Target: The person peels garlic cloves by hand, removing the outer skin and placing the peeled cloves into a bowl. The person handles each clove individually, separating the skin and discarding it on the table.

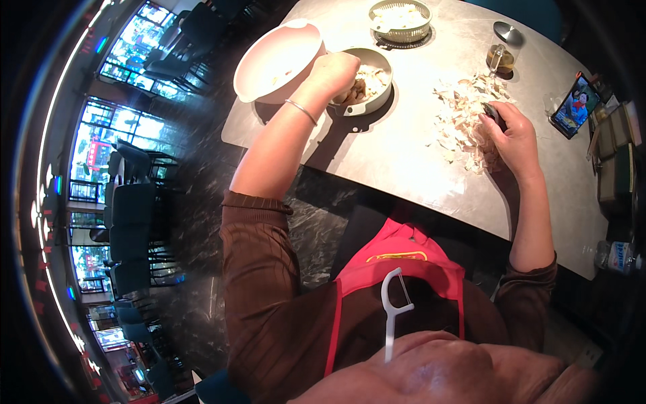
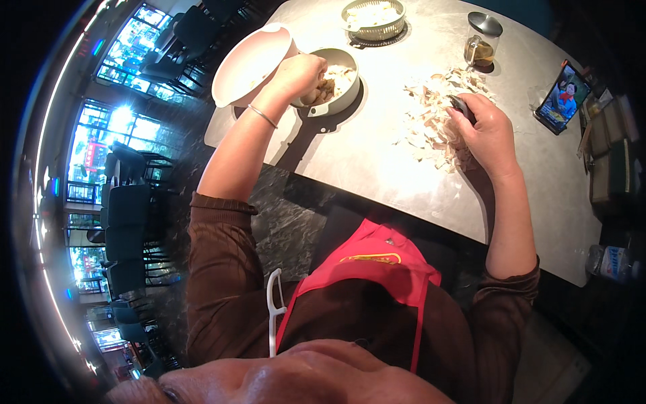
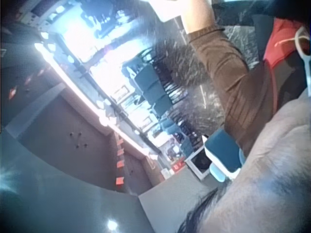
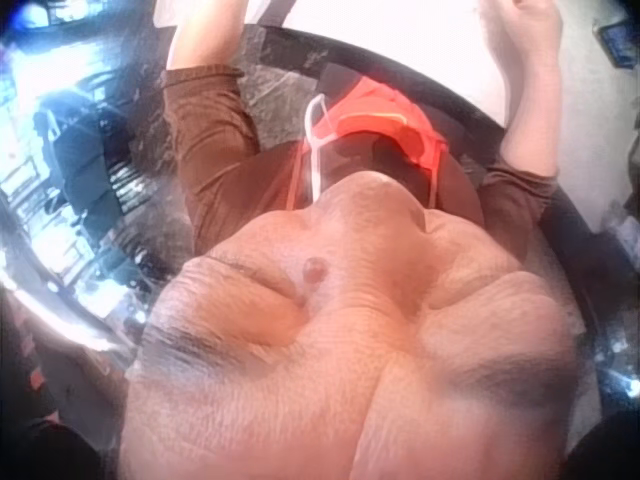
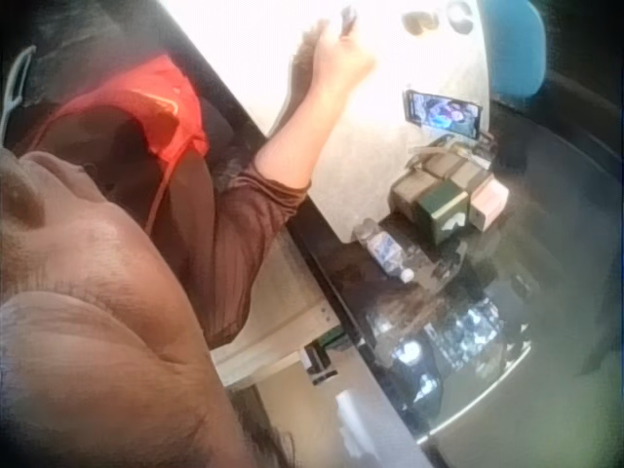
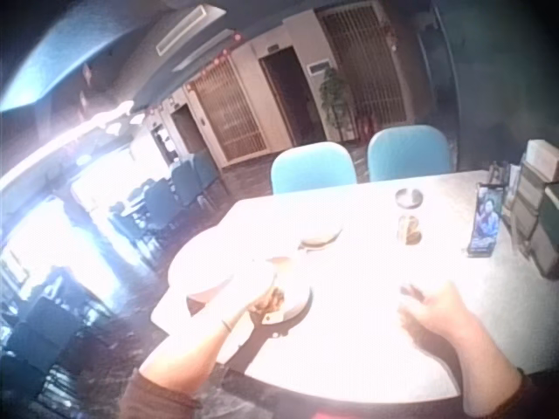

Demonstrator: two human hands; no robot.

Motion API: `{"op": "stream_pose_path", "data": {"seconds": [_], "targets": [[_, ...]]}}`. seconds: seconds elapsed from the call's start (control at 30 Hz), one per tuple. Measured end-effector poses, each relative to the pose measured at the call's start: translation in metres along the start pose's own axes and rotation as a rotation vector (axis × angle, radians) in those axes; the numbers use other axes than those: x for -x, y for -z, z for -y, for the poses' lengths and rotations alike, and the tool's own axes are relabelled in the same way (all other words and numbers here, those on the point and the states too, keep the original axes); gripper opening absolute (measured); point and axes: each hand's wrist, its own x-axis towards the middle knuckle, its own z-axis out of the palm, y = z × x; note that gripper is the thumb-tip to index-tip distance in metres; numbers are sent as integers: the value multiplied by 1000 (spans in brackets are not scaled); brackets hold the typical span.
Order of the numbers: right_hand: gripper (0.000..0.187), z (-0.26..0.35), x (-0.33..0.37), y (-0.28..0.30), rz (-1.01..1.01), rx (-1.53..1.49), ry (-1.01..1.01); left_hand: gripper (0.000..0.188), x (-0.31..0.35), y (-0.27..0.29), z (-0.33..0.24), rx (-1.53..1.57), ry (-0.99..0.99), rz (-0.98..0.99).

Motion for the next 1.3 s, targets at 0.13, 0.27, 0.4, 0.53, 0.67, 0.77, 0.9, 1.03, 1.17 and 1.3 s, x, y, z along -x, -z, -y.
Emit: {"op": "stream_pose_path", "data": {"seconds": [0.13,0.27,0.4,0.53,0.67,0.77,0.9,1.03,1.17,1.3], "targets": [[21,-4,0,-2,30,8,-32,20,-12,-9,-6,27,89,128],[19,-12,0,-5,-2,76,106,29,-17,-19,-4,202,131,190],[21,-15,2,-1,-16,107,77,17,-28,-32,2,85,-5,-8],[24,-12,1,1,-31,107,109,14,-32,-43,7,9,-39,-67],[22,-13,2,1,9,141,82,16,-29,-48,5,19,-17,-65],[23,-14,3,1,-3,126,94,17,-28,-47,5,7,5,-50],[24,-14,3,1,-13,141,93,14,-24,-43,8,8,9,-87],[25,-14,4,1,-5,129,86,13,-11,-27,9,88,-33,-199],[25,-11,3,0,-30,99,86,10,-1,1,-5,403,-64,-314],[27,-6,3,1,-83,37,81,17,9,24,-50,992,-119,-304]]}}
